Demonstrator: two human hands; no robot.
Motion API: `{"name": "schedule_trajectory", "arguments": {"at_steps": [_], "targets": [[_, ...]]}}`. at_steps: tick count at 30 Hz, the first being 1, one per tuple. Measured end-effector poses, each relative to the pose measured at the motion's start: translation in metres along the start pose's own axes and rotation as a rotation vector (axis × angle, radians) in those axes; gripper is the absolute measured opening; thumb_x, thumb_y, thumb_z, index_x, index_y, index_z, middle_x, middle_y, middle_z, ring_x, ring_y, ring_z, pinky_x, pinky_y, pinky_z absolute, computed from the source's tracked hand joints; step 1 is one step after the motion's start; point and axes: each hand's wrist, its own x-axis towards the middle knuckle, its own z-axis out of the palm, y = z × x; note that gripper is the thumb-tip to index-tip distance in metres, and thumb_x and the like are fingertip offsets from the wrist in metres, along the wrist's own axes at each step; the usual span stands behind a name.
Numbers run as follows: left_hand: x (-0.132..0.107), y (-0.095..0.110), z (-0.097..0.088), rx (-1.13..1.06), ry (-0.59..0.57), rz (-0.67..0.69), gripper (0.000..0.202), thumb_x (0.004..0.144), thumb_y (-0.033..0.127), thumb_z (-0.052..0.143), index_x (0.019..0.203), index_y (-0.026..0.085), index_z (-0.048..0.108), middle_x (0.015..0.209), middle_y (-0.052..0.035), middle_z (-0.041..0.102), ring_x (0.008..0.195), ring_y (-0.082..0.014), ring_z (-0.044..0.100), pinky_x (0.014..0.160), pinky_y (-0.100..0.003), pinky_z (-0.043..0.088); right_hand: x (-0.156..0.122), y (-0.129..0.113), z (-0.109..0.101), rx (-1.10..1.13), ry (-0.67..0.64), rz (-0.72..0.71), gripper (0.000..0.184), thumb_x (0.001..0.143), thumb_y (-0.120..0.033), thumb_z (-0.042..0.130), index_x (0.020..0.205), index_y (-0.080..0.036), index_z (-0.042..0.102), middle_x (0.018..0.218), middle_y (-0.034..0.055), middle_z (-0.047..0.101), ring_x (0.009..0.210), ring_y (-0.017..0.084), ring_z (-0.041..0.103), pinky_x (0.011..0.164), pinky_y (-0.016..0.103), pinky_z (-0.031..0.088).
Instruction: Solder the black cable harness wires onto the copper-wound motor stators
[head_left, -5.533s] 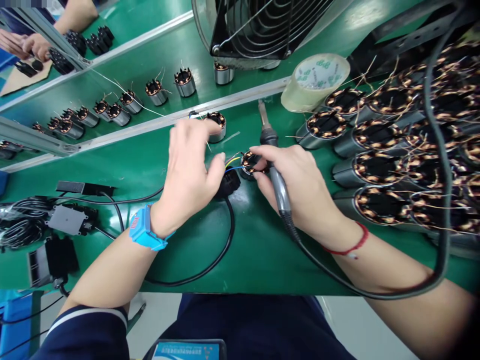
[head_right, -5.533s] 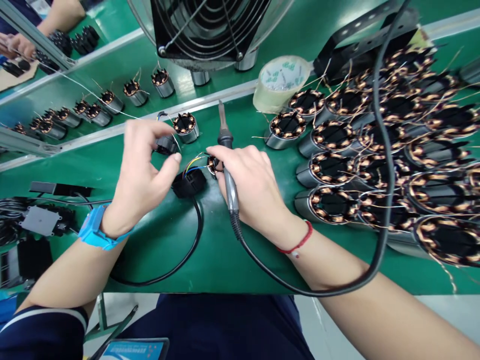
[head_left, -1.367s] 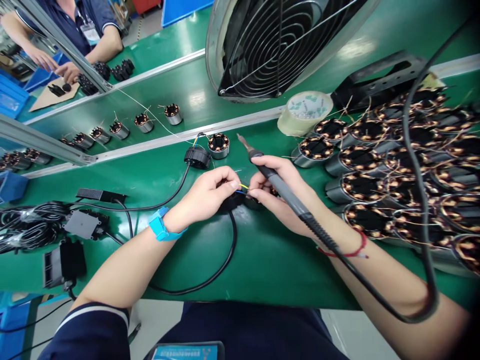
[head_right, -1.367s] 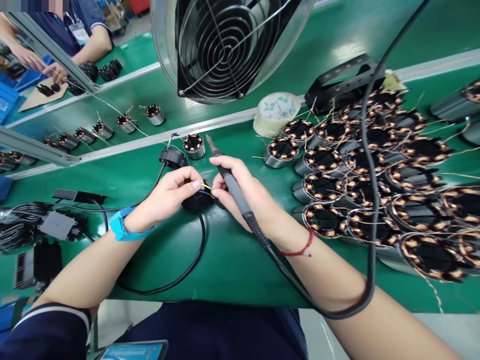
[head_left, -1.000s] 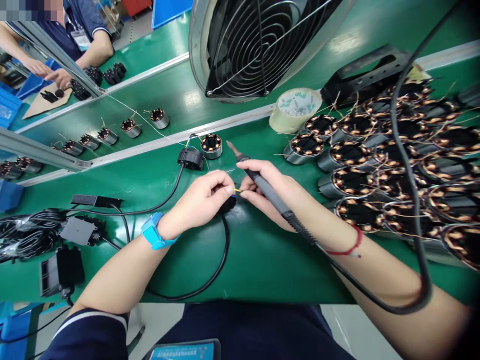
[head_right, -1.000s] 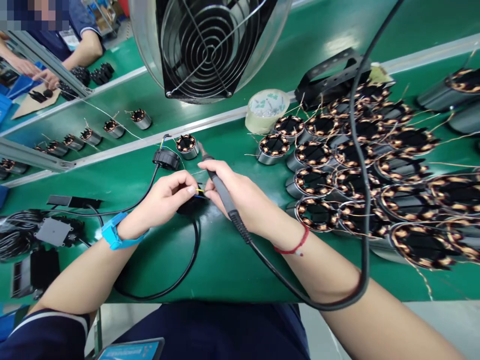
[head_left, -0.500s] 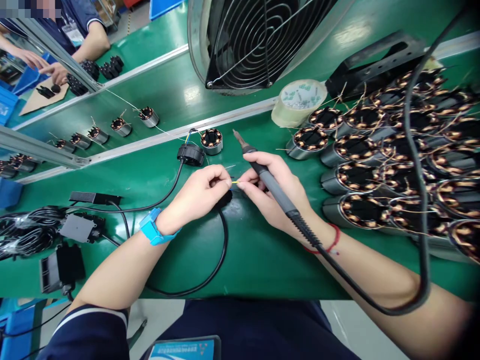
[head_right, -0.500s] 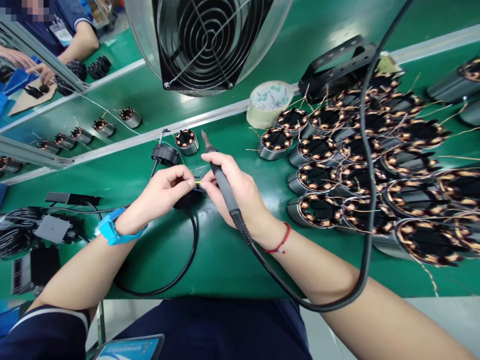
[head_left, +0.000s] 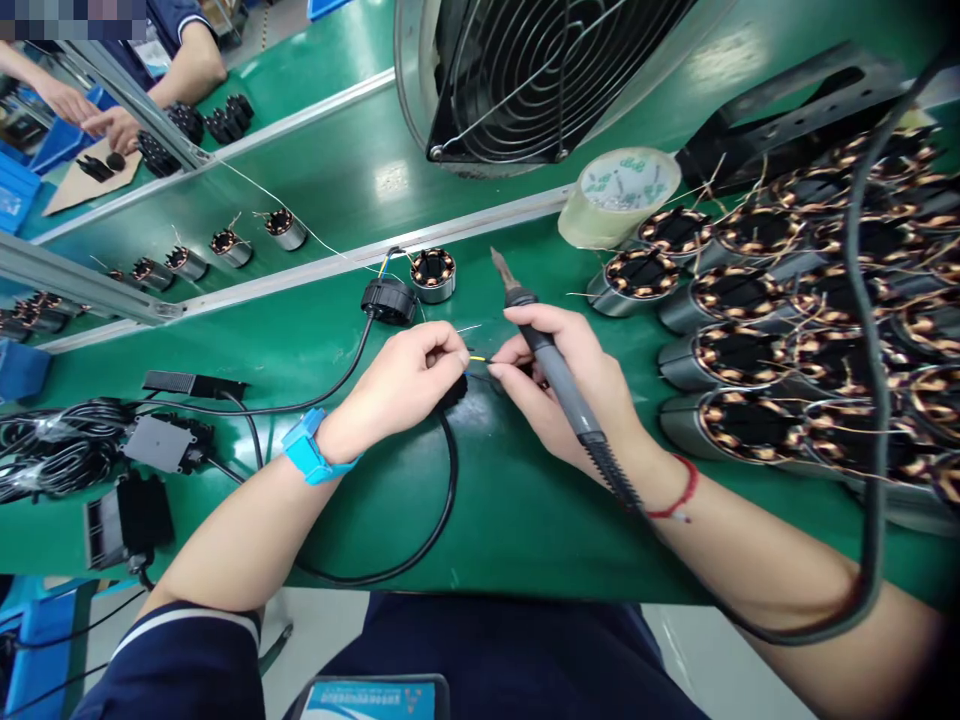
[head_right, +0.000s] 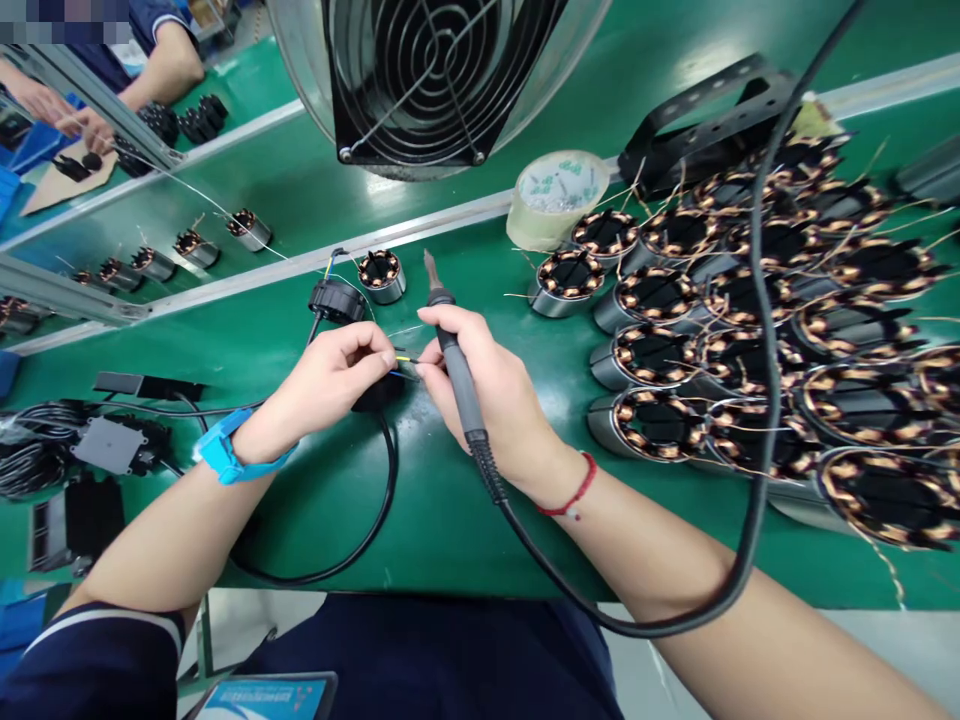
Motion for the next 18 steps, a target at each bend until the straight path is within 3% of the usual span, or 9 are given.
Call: {"name": "schedule_trajectory", "arguments": {"at_steps": [6,14,18], "targets": [[-0.0002,0.0001,0.0009,0.023,-0.013,0.03,0.014,0.085,0.02,0.052,0.072,0.015,0.054,0.068,0.0031,0.053,0.062,-0.0086,0.044,0.061,-0.022,0.035,0.0008,0.0005,0.004,0.024,0.021,0.049,0.04,0.085,-0.017,0.062,0.122,-0.025,0.049,0.086,-0.0009,0.066,0.07,0.016,0.064,0.073,0.029,0.056],[-0.0004,-0.0002,-0.0038,0.023,-0.008,0.038,0.014,0.086,0.021,0.052,0.074,0.015,0.055,0.071,0.0024,0.055,0.066,-0.0098,0.048,0.062,-0.023,0.037,-0.0008,-0.0005,0.0018,-0.039,-0.045,-0.019,0.042,0.088,-0.016,0.055,0.128,-0.025,0.045,0.095,0.0026,0.064,0.075,0.017,0.064,0.076,0.032,0.056],[-0.0026,0.0037,-0.0031,0.096,-0.095,0.124,0.013,0.087,0.018,0.053,0.074,0.015,0.057,0.078,0.0005,0.058,0.074,-0.0113,0.052,0.069,-0.024,0.039,-0.0008,-0.0015,0.0039,-0.029,0.017,0.002,0.041,0.087,-0.013,0.054,0.126,-0.025,0.047,0.089,0.0005,0.063,0.074,0.016,0.063,0.08,0.032,0.055]]}}
